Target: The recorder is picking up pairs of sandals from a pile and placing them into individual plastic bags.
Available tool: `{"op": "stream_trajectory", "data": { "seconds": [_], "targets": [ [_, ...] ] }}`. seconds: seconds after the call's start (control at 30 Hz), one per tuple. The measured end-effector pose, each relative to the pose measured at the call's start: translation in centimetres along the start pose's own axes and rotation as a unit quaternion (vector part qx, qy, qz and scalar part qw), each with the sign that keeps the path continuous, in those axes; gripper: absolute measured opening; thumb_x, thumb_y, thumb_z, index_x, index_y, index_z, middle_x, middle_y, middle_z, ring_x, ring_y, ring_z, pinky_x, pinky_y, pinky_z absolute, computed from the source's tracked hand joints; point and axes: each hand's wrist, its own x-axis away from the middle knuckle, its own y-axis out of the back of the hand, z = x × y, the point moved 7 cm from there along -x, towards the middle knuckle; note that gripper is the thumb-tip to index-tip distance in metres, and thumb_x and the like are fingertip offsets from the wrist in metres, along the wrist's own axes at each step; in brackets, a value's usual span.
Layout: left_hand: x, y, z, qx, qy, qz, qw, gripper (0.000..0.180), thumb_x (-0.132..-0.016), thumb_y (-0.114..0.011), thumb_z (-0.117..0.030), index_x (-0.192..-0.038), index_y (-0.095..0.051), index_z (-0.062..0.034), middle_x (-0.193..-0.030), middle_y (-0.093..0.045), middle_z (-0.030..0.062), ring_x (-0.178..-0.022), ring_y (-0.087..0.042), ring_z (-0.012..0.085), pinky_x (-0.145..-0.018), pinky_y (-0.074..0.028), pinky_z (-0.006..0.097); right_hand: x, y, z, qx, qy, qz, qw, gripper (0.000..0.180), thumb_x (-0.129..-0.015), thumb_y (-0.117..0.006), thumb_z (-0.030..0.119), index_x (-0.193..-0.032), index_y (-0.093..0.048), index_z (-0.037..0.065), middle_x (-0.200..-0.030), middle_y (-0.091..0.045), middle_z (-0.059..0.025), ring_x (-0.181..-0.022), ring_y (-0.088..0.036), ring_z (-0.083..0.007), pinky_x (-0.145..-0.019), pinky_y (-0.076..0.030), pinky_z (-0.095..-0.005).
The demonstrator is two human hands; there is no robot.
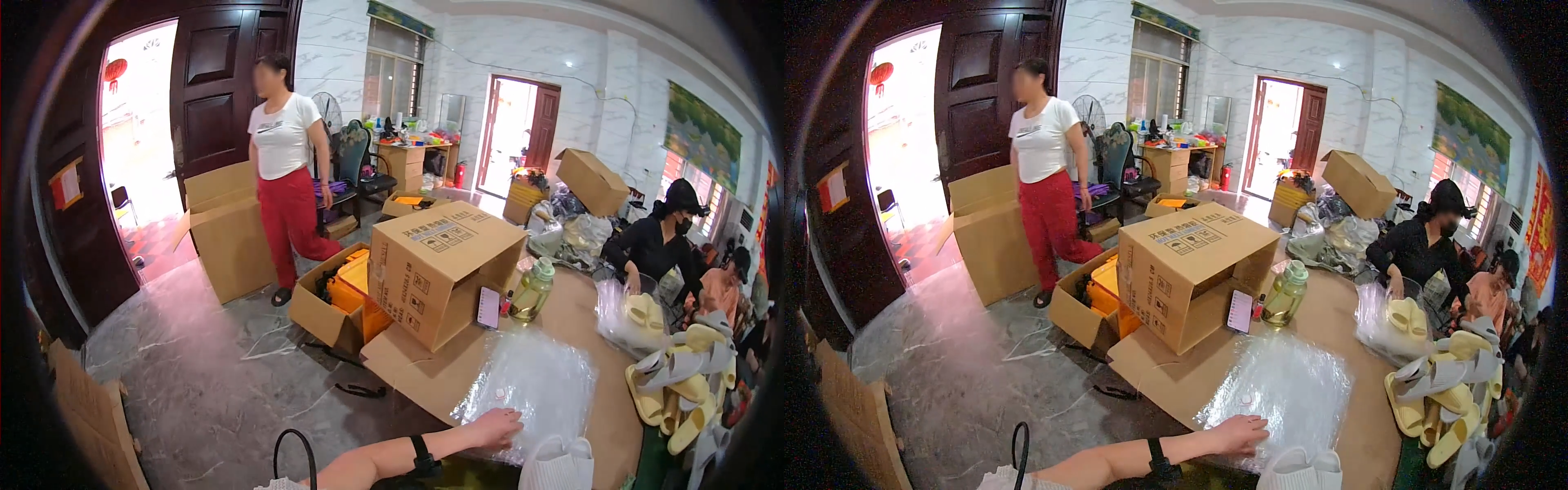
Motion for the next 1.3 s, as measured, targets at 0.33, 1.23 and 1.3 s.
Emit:
{"op": "stream_trajectory", "data": {
  "seconds": [0.33,1.23,1.3],
  "targets": [
    [0.2,1.4,-2.5,-0.005,-0.033,-0.029,0.999,0.05,-0.079,-0.075,-0.017,-0.124,-0.057,-0.0073,-0.136,-0.054,0.0165,-0.125,-0.053,0.0359,-0.101,-0.047,0.044,0.1,0.2,1.2,-0.013,0.038,-0.047,0.998,0.024,-0.09,-0.069,0.015,-0.102,-0.062,-0.005,-0.092,-0.058,-0.0177,-0.079,-0.053,-0.0325,-0.069,-0.044,-0.041],
    [-1.6,7.3,-3.1,0.174,0.112,-0.135,0.969,0.012,-0.089,-0.074,-0.016,-0.098,-0.075,-0.0079,-0.1,-0.071,0.0073,-0.077,-0.069,0.0214,-0.07,-0.058,0.031,0.6,-0.9,5.8,0.047,0.074,0.041,0.995,0.032,-0.078,-0.076,0.014,-0.108,-0.072,0.003,-0.115,-0.065,-0.019,-0.095,-0.066,-0.0395,-0.078,-0.054,-0.0444],
    [-1.4,7.8,-4.1,0.179,0.101,-0.141,0.968,0.012,-0.088,-0.074,-0.015,-0.098,-0.076,-0.0081,-0.098,-0.07,0.0071,-0.078,-0.068,0.0215,-0.07,-0.058,0.03,0.4,-2.0,5.4,0.048,0.065,0.062,0.995,0.027,-0.08,-0.075,0.017,-0.103,-0.072,0.003,-0.108,-0.065,-0.0199,-0.092,-0.065,-0.041,-0.076,-0.054,-0.047]
  ]
}}
